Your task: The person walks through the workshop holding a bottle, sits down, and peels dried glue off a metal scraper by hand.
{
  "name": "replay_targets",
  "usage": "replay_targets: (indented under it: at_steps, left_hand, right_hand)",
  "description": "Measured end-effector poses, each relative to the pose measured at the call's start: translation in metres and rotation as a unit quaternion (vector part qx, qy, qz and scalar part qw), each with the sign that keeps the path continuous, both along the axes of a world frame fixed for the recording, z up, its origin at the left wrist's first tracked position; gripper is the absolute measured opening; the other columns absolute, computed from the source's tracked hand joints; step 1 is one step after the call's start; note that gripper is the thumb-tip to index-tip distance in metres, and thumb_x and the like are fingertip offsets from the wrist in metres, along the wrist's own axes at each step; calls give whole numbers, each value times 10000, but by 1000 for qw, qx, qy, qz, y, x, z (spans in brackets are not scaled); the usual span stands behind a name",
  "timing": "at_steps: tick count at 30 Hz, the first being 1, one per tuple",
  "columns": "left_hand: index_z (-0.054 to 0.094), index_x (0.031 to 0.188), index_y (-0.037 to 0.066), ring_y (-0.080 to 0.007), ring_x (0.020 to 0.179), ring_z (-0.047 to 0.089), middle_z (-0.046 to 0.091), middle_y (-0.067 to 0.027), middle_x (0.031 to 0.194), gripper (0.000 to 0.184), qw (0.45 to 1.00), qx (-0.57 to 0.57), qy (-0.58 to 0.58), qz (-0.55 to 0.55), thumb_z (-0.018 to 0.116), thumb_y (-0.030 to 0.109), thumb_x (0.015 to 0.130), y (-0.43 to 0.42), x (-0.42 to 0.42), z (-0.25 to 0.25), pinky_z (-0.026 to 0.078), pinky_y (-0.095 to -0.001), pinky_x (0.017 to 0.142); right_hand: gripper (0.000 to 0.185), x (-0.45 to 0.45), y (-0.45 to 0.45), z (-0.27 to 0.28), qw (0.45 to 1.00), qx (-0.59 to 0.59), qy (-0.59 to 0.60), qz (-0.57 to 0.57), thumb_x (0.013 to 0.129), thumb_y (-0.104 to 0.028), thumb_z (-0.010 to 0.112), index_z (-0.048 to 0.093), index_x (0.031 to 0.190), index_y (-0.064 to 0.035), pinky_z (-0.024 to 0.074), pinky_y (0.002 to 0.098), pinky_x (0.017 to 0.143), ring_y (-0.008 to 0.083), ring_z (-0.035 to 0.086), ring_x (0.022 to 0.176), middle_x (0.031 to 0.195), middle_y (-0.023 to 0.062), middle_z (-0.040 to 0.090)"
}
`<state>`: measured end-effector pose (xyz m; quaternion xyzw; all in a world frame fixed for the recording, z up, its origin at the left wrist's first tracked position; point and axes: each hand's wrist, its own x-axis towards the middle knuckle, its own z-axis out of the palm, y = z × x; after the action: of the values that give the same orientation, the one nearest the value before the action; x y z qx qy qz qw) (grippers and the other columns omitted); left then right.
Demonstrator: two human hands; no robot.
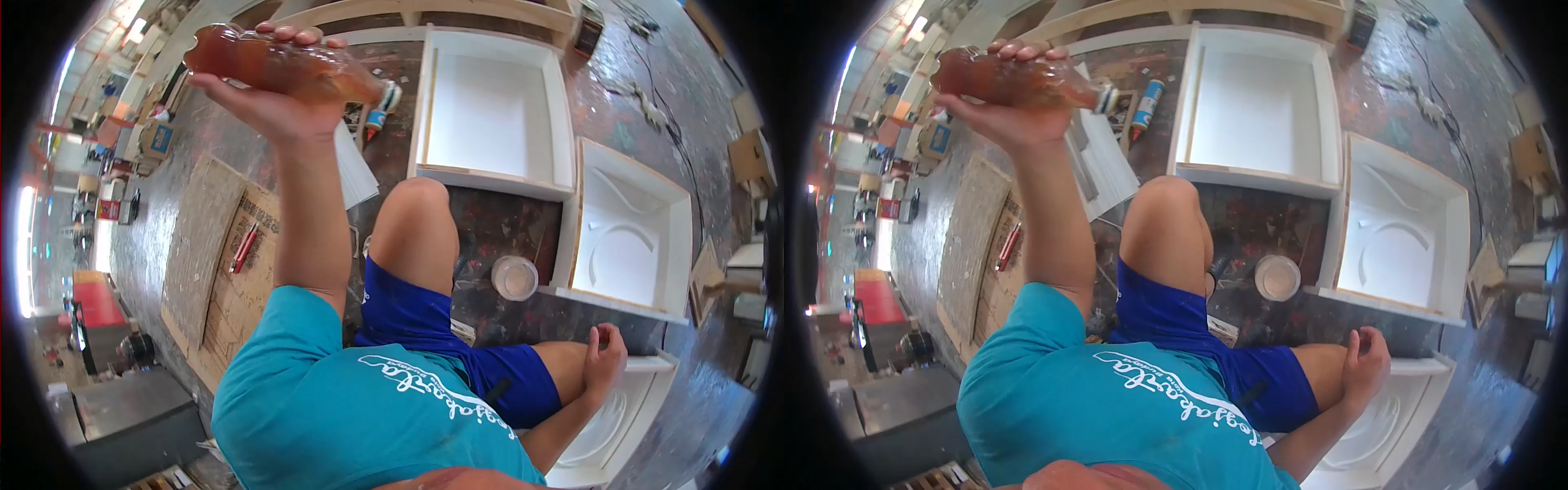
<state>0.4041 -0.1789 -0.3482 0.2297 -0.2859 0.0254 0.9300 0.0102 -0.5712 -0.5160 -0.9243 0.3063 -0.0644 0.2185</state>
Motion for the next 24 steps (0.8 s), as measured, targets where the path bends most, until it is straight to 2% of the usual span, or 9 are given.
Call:
replay_targets:
  at_steps: [2, 3, 5, 6, 8, 9, 12, 16, 24]
  left_hand:
    - [635, 1118, 106, -238, 918, 662, 702, -76, 968, 920, 954, 163, -198, 159, 367, 933, 816, 3, 8, -33, 518, -456, 830]
    - [682, 1043, 66, -229, 827, 679, 717, -88, 928, 670, 972, 124, -95, 175, 604, 713, 886, -8, 22, -86, 558, -370, 779]
    - [731, 938, 24, -167, 861, 659, 727, -69, 981, 255, 878, 364, -90, 298, 883, 70, 740, -20, -2, -133, 547, -307, 787]
    - [729, 931, 40, -168, 904, 683, 733, -73, 1003, 264, 825, 480, -51, 295, 882, 172, 761, -15, -39, -117, 554, -303, 796]
    - [706, 901, 18, -176, 757, 682, 722, -77, 868, 471, 992, 85, -94, 17, 892, 414, 725, -22, -53, -122, 549, -298, 697]
    - [695, 887, 8, -183, 667, 660, 702, -77, 792, 564, 914, 210, -215, 272, 865, 526, 745, -19, -80, -105, 540, -310, 643]
    - [671, 959, -66, -208, 740, 707, 725, -105, 831, 785, 789, 512, -127, 315, 722, 701, 800, 20, -89, -134, 547, -299, 693]
    - [657, 970, -71, -184, 739, 693, 711, -109, 829, 992, 862, 403, -108, 287, 500, 895, 803, 53, -107, -135, 544, -299, 695]
    - [603, 1134, -42, -89, 837, 627, 677, -59, 989, 930, 947, 232, 14, 223, 409, 835, 889, 60, -121, -138, 504, -234, 689]
  right_hand:
    - [198, -1, -3, -4, 1000, -7, -7, 20, 922, -218, 706, 693, 999, -35, 525, 416, 766, 323, 691, 830, 889, 151, 716]
    - [200, -2, -6, -6, 999, -8, -3, 33, 925, -220, 702, 691, 990, -31, 521, 420, 769, 333, 687, 830, 892, 159, 714]
    - [202, 1, -7, -7, 999, 7, 0, 39, 924, -218, 701, 681, 972, -22, 518, 431, 764, 342, 683, 827, 892, 166, 711]
    - [216, -1, -18, -17, 999, 24, -15, 43, 923, -227, 696, 683, 971, -17, 520, 438, 767, 349, 681, 825, 894, 173, 712]
    - [230, 15, -26, -43, 997, 30, -39, 53, 937, -236, 682, 679, 964, -8, 517, 433, 737, 327, 666, 776, 861, 168, 703]
    - [231, 20, -29, -46, 997, 13, -39, 68, 952, -235, 672, 673, 957, -4, 512, 420, 702, 297, 653, 729, 825, 155, 693]
    - [251, 30, -36, -42, 994, -31, 43, 93, 953, -253, 674, 673, 957, -2, 509, 414, 673, 285, 645, 693, 797, 147, 690]
    - [375, 67, -4, -8, 984, -31, 144, 97, 949, -390, 655, 707, 1081, -43, 514, 463, 836, 370, 667, 930, 996, 229, 704]
    - [456, 81, 15, 14, 977, -22, 192, 90, 965, -435, 617, 714, 1123, -18, 517, 488, 900, 441, 661, 1012, 1066, 246, 713]
